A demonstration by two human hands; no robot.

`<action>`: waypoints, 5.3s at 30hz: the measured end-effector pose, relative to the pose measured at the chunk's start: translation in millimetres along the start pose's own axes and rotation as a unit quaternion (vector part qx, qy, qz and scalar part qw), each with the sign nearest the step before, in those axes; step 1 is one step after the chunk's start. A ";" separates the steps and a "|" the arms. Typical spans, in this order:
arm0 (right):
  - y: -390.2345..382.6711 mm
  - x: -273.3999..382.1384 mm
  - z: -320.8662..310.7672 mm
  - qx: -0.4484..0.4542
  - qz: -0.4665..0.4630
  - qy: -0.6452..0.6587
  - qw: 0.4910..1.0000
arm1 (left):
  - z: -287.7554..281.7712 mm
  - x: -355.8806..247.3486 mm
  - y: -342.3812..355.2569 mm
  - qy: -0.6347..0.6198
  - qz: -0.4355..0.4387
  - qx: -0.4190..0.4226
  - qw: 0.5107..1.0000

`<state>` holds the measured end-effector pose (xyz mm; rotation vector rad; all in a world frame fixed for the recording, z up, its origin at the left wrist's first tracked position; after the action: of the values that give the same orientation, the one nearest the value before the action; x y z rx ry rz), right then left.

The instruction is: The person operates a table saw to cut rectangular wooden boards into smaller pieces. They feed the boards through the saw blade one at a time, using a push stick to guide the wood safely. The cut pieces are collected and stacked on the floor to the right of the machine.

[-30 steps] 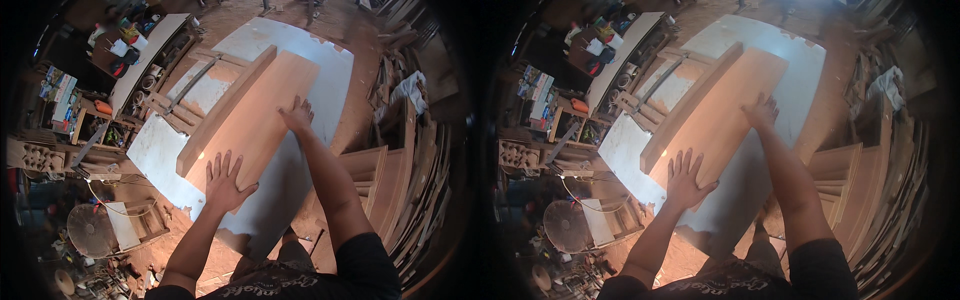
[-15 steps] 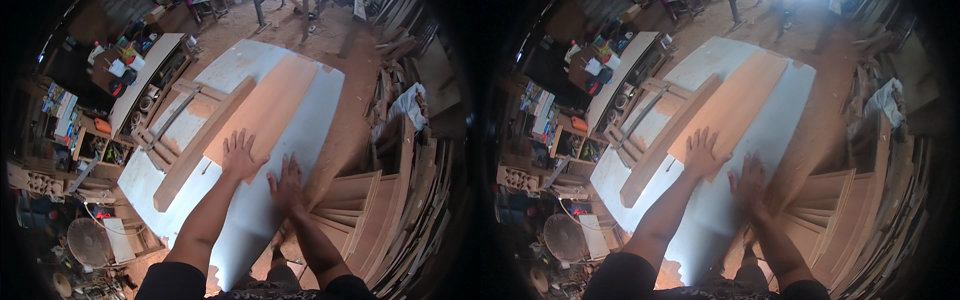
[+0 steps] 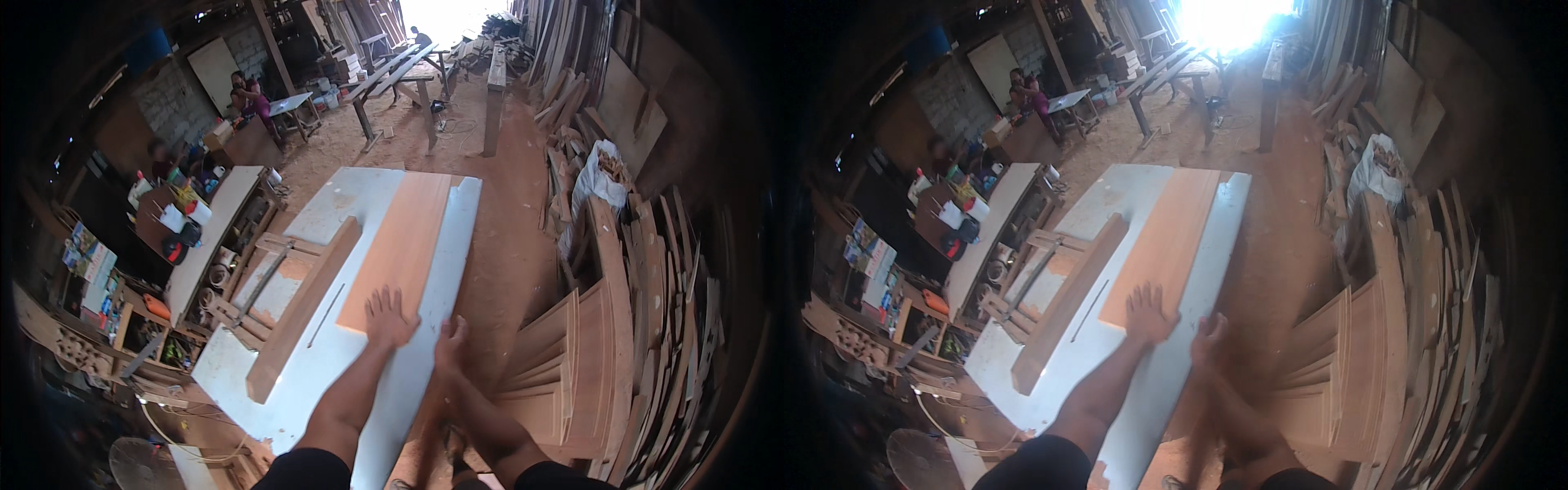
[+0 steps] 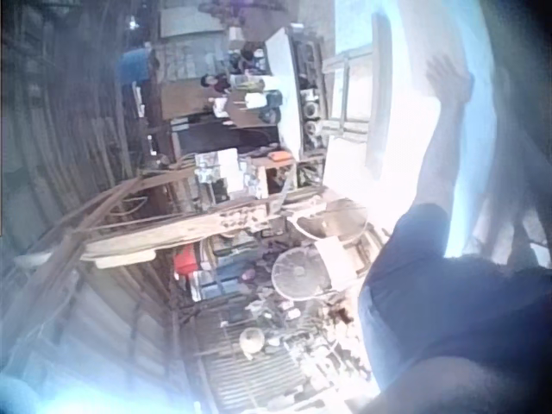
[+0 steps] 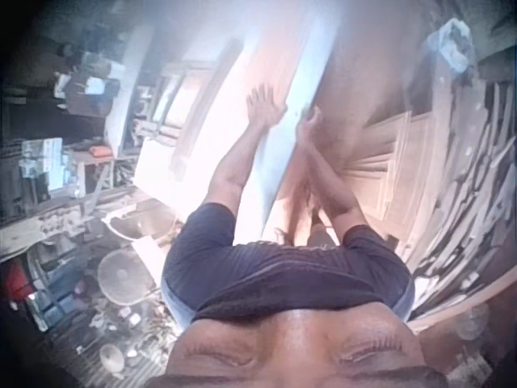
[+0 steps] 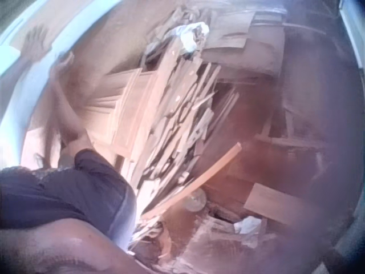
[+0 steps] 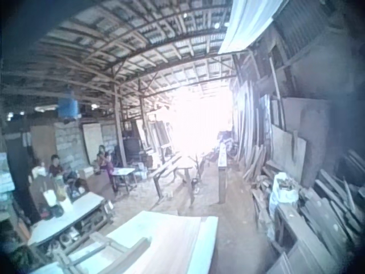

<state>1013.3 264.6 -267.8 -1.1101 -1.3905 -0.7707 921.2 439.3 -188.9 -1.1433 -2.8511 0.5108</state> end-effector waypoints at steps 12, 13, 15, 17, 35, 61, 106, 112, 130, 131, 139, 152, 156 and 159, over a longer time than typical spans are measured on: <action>-61.9 -35.1 -56.3 0.264 0.190 0.314 0.892 | 46.9 -24.9 -382.5 -0.013 0.126 -0.054 0.990; -70.9 -20.3 -64.5 0.244 0.157 0.301 0.909 | 42.7 -19.2 -401.1 -0.028 0.138 -0.063 0.988; -83.0 18.2 -86.8 0.199 0.081 0.266 0.940 | 13.0 -2.9 -418.2 -0.167 0.168 -0.095 0.967; -76.6 66.6 -101.3 0.207 0.002 0.308 0.928 | -0.5 20.5 -425.7 -0.339 0.227 -0.145 0.901; -603.8 284.7 51.4 0.466 -0.685 -0.031 0.560 | -131.4 388.1 -842.8 -0.761 0.228 -0.318 0.518; -339.4 74.5 149.8 0.274 -0.054 -0.460 0.843 | 118.9 379.0 -698.0 -0.830 -0.234 -0.356 0.359; -117.5 -9.1 -86.0 0.221 -0.016 -0.012 0.975 | -25.6 79.1 101.5 -0.043 -0.027 0.016 0.999; -134.4 -60.9 -80.0 0.234 0.117 0.026 0.965 | -4.0 18.2 7.6 -0.036 0.015 0.019 0.999; -342.0 159.7 -45.1 0.438 0.107 0.145 0.881 | 26.3 164.9 -612.4 -0.448 0.149 -0.111 0.874; -360.6 172.6 -27.7 0.465 0.050 0.140 0.873 | 75.4 203.8 -639.3 -0.601 -0.040 -0.057 0.796; -421.0 87.3 38.5 0.327 -0.120 -0.472 0.810 | 105.9 321.7 -778.5 -0.822 -0.188 -0.353 0.406; -427.3 72.0 142.5 0.290 -0.102 -0.435 0.846 | 160.2 422.3 -734.8 -0.872 -0.175 -0.291 0.352; -385.8 73.8 148.4 0.287 -0.092 -0.446 0.843 | 134.3 388.7 -698.3 -0.886 -0.193 -0.260 0.331; -349.4 70.9 155.6 0.276 -0.094 -0.449 0.845 | 121.7 383.6 -676.2 -0.825 -0.270 -0.295 0.400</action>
<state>638.8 302.7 -169.9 -0.8818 -2.3439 0.1184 171.9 206.1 -130.6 2.0062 -4.5518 0.8189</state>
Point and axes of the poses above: each hand's wrist, its own y-axis towards the middle knuckle, its own z-axis out of the palm, x = y × z, the point moved 10 cm from there along y, towards the middle knuckle, and after that the axes turned 9 degrees about x, right-handed, at the moved point
